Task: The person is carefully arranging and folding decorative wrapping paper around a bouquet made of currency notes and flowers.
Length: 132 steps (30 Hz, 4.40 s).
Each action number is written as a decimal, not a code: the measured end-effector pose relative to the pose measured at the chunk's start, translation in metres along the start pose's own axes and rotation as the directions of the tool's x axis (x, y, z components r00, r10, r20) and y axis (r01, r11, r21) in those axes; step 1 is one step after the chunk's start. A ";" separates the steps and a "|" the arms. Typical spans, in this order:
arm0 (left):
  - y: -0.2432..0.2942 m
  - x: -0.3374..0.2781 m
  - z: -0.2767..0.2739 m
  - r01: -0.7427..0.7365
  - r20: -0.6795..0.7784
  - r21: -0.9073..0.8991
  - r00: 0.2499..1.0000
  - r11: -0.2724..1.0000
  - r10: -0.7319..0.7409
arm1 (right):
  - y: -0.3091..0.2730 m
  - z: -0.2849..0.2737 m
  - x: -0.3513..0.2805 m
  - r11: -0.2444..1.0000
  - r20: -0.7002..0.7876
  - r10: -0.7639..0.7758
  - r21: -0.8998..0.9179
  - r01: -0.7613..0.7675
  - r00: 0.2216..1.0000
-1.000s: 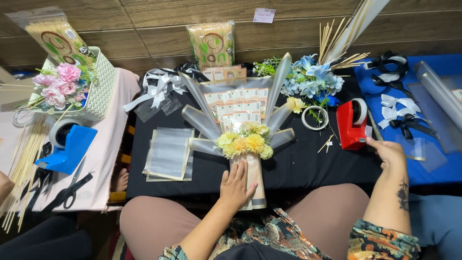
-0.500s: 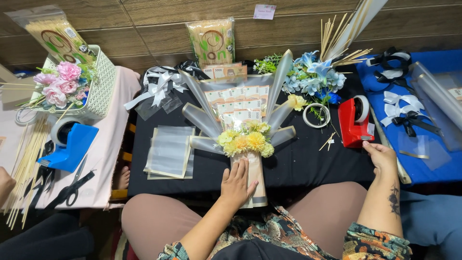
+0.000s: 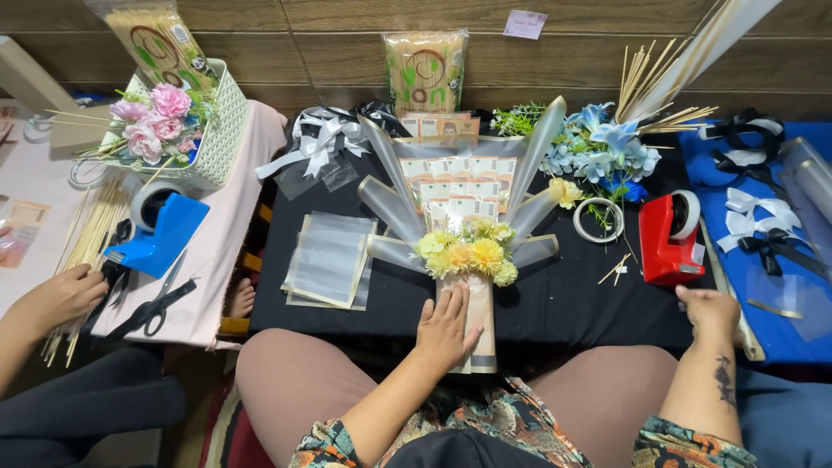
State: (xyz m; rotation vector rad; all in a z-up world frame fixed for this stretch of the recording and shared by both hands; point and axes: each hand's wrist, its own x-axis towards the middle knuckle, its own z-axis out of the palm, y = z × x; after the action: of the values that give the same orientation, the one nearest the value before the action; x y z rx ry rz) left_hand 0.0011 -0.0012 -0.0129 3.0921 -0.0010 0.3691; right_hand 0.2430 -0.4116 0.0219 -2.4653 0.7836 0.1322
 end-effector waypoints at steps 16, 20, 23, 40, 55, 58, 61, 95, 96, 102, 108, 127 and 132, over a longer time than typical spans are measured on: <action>0.002 0.005 -0.015 0.084 0.359 -0.129 0.933 0.988 -0.032 | -0.123 0.073 -0.192 0.630 0.442 -0.775 0.590 0.504 0.451; 0.002 0.005 -0.015 0.071 0.343 -0.113 0.939 0.991 -0.028 | -0.166 0.083 -0.238 0.618 0.581 -0.746 0.422 0.663 0.326; 0.001 0.004 -0.011 0.064 0.319 -0.104 0.947 0.993 -0.028 | -0.183 0.092 -0.246 0.524 0.618 -0.734 0.255 0.812 0.280; 0.002 0.000 0.012 0.063 0.286 -0.106 0.958 0.992 -0.030 | -0.215 0.100 -0.269 0.310 0.732 -0.664 0.083 0.947 0.153; 0.001 -0.002 0.023 0.143 0.340 -0.223 0.938 0.964 -0.061 | -0.227 0.106 -0.280 0.461 0.762 -0.591 0.051 0.886 0.263; 0.000 0.000 0.024 0.154 0.322 -0.246 0.944 0.957 -0.069 | -0.227 0.113 -0.279 0.344 0.746 -0.623 -0.006 0.939 0.233; 0.000 0.003 0.008 0.148 0.391 -0.186 0.918 0.971 -0.065 | -0.226 0.112 -0.278 0.357 0.739 -0.626 -0.010 0.934 0.247; -0.011 0.023 -0.040 0.154 0.437 -0.217 0.898 0.964 -0.045 | -0.168 0.101 -0.279 0.464 0.437 -0.795 -0.006 0.886 0.419; -0.012 0.023 -0.044 0.166 0.450 -0.236 0.892 0.957 -0.044 | -0.158 0.107 -0.275 0.370 0.296 -0.890 0.022 0.929 0.347; -0.016 0.024 -0.043 0.150 0.430 -0.253 0.903 0.956 -0.028 | -0.103 0.131 -0.256 0.046 0.000 -0.999 -0.083 0.995 0.046; -0.021 0.021 -0.053 0.167 0.329 -0.379 0.943 0.910 -0.036 | -0.094 0.137 -0.261 0.288 0.129 -0.953 0.090 0.953 0.275; -0.098 0.051 0.021 0.245 0.735 -0.518 0.618 -0.820 -0.280 | -0.079 0.150 -0.258 0.922 0.664 -0.387 0.297 0.249 0.640; -0.124 0.055 0.069 0.037 0.734 -0.305 0.646 -0.952 -0.210 | -0.098 0.120 -0.269 0.886 0.678 -0.413 0.454 0.095 0.609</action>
State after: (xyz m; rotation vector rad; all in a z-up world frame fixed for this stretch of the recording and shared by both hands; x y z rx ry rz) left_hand 0.0713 0.1213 -0.0699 0.2624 0.6319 0.1214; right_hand 0.0839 -0.1450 0.0332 -1.8352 0.0431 0.7864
